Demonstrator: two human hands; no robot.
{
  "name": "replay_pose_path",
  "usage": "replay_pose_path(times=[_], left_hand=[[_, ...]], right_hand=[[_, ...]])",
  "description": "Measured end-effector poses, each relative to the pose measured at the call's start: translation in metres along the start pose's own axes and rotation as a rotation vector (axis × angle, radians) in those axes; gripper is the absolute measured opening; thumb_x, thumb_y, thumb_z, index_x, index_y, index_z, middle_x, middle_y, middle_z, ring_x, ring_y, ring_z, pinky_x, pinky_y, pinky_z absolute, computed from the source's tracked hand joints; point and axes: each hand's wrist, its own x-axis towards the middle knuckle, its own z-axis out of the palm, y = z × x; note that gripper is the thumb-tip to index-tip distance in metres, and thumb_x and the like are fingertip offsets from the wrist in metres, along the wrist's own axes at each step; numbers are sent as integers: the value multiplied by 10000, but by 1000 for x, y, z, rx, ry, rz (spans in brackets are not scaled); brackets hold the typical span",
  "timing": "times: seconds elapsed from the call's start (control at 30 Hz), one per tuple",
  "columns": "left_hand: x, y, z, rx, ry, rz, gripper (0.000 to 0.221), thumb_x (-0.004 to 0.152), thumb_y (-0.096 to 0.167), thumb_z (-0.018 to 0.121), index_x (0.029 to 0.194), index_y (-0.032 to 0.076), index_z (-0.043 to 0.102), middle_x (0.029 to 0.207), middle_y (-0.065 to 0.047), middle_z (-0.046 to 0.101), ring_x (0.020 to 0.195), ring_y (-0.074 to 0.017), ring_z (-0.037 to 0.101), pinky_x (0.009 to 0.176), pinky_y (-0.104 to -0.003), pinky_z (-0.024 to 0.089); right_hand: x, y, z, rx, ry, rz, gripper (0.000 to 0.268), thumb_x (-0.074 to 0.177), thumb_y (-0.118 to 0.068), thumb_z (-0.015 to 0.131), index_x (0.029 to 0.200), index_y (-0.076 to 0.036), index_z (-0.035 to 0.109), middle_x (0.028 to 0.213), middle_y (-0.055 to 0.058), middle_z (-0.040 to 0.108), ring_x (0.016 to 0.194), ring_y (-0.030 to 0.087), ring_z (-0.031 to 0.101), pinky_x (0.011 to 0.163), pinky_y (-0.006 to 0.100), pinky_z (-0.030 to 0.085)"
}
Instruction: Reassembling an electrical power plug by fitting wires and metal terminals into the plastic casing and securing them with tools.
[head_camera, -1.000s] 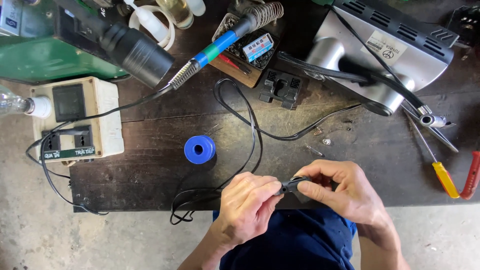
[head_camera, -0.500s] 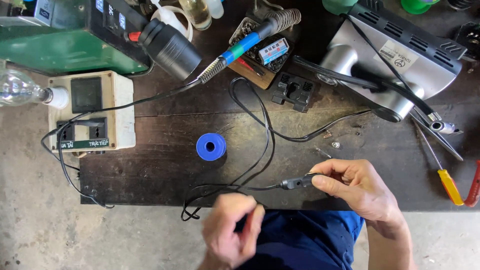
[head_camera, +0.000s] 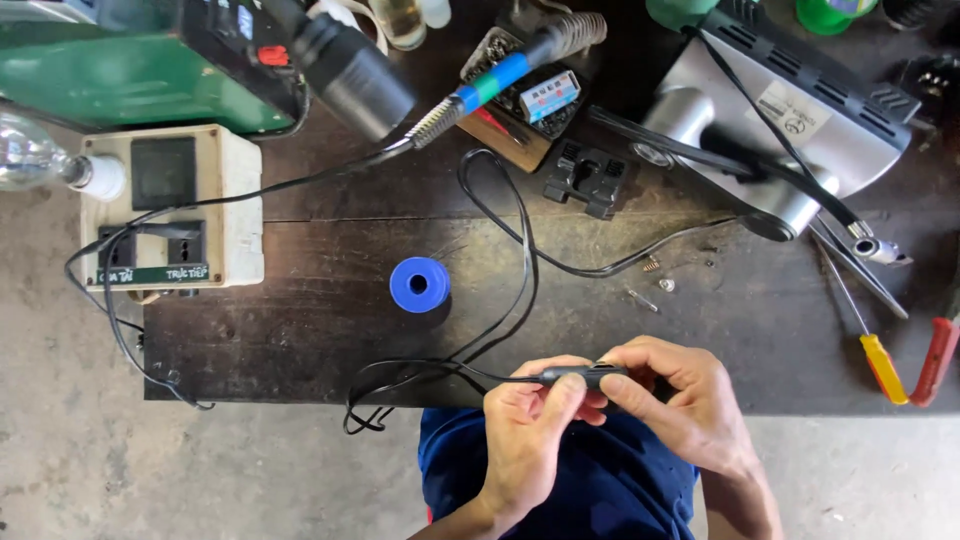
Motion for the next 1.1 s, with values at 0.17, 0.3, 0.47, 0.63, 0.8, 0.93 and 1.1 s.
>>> replay_pose_path(times=[0.17, 0.3, 0.47, 0.63, 0.8, 0.93, 1.1], left_hand=[[-1, -1, 1, 43, 1, 92, 261, 944, 181, 664, 994, -73, 695, 759, -203, 751, 661, -261, 727, 680, -348, 635], [-2, -6, 3, 90, -4, 182, 191, 944, 149, 671, 975, -35, 710, 868, -145, 750, 778, -215, 726, 744, -306, 602], [-4, -4, 4, 96, -45, 173, 163, 952, 124, 664, 980, -31, 708, 881, -144, 754, 799, -215, 725, 757, -317, 613], [-4, -1, 7, 133, -49, 153, 174, 955, 138, 638, 929, -22, 701, 843, -151, 769, 770, -229, 742, 766, -331, 618], [-4, -4, 6, 104, -80, 154, 175, 965, 127, 630, 958, -36, 692, 839, -177, 760, 768, -253, 744, 772, -349, 630], [-3, -3, 7, 152, -79, 162, 181, 960, 129, 622, 946, -33, 702, 824, -163, 764, 765, -238, 745, 761, -334, 624], [-3, -6, 4, 180, -75, 167, 192, 955, 152, 631, 948, -23, 708, 826, -137, 757, 762, -216, 721, 758, -328, 596]], right_hand=[[-1, 7, 5, -85, 11, -264, 201, 865, -235, 749, 957, -56, 755, 830, 44, 777, 619, 112, 631, 560, 240, 477], [-5, 7, 9, -138, 48, -385, 402, 805, -256, 803, 1134, -62, 679, 950, 51, 763, 723, 148, 672, 598, 255, 514], [-4, 4, 16, -123, 144, -532, 258, 743, -59, 776, 982, -42, 678, 859, 57, 726, 717, 207, 704, 653, 282, 564], [-3, 5, 14, -157, 180, -630, 209, 776, -45, 792, 947, -15, 675, 836, 64, 728, 696, 223, 730, 612, 283, 582], [-3, 4, 11, -92, 151, -618, 184, 792, -69, 793, 937, -24, 689, 848, 77, 752, 689, 227, 739, 648, 291, 608], [-2, 2, 10, -52, 154, -606, 150, 779, -33, 760, 916, -35, 698, 836, 65, 760, 656, 203, 734, 637, 287, 609], [0, 4, 10, -69, 179, -626, 167, 772, -63, 792, 903, -32, 694, 801, 76, 743, 633, 208, 719, 631, 301, 615]])
